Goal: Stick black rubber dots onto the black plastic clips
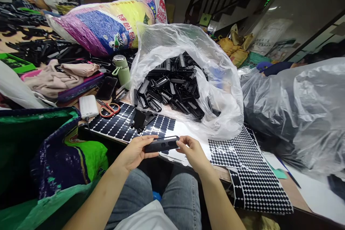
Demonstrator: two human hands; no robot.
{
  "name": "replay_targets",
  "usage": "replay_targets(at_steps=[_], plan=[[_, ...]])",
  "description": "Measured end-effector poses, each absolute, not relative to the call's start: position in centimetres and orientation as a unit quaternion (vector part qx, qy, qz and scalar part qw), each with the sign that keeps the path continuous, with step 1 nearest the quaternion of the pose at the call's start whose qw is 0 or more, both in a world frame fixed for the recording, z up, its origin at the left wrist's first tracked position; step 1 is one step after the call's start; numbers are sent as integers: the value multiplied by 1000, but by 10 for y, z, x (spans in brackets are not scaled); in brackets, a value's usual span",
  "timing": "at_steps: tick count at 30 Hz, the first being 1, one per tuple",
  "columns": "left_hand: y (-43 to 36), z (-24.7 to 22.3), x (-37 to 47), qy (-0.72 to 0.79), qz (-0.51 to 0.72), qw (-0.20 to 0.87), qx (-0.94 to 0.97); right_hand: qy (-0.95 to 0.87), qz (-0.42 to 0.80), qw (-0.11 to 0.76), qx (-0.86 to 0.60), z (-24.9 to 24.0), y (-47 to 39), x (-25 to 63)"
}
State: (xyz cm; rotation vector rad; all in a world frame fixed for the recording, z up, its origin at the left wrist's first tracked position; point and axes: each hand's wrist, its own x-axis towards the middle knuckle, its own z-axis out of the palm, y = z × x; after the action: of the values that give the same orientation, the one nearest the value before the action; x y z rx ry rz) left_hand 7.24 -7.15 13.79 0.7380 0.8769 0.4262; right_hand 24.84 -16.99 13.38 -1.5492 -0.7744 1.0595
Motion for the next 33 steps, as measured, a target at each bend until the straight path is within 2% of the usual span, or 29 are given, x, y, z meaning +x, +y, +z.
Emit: replay_targets(at_steps=[13, 20, 22, 26, 28, 33], plan=[[-74, 138, 75, 416, 201, 817, 345, -335, 393, 515, -684, 130, -171, 242], [-77, 132, 83, 420, 212, 814, 340, -327, 290, 537, -721, 104, -173, 255], [-77, 128, 87, 428, 219, 810, 336, -313, 255, 493, -770, 89, -178, 270], [-75, 120, 95, 435, 218, 809, 330, -358, 207, 277, -867, 59, -195, 291], [-74, 118, 98, 435, 216, 810, 328, -370, 202, 255, -871, 48, -202, 290], [-73, 118, 100, 434, 207, 817, 319, -379, 204, 276, -859, 52, -208, 281]])
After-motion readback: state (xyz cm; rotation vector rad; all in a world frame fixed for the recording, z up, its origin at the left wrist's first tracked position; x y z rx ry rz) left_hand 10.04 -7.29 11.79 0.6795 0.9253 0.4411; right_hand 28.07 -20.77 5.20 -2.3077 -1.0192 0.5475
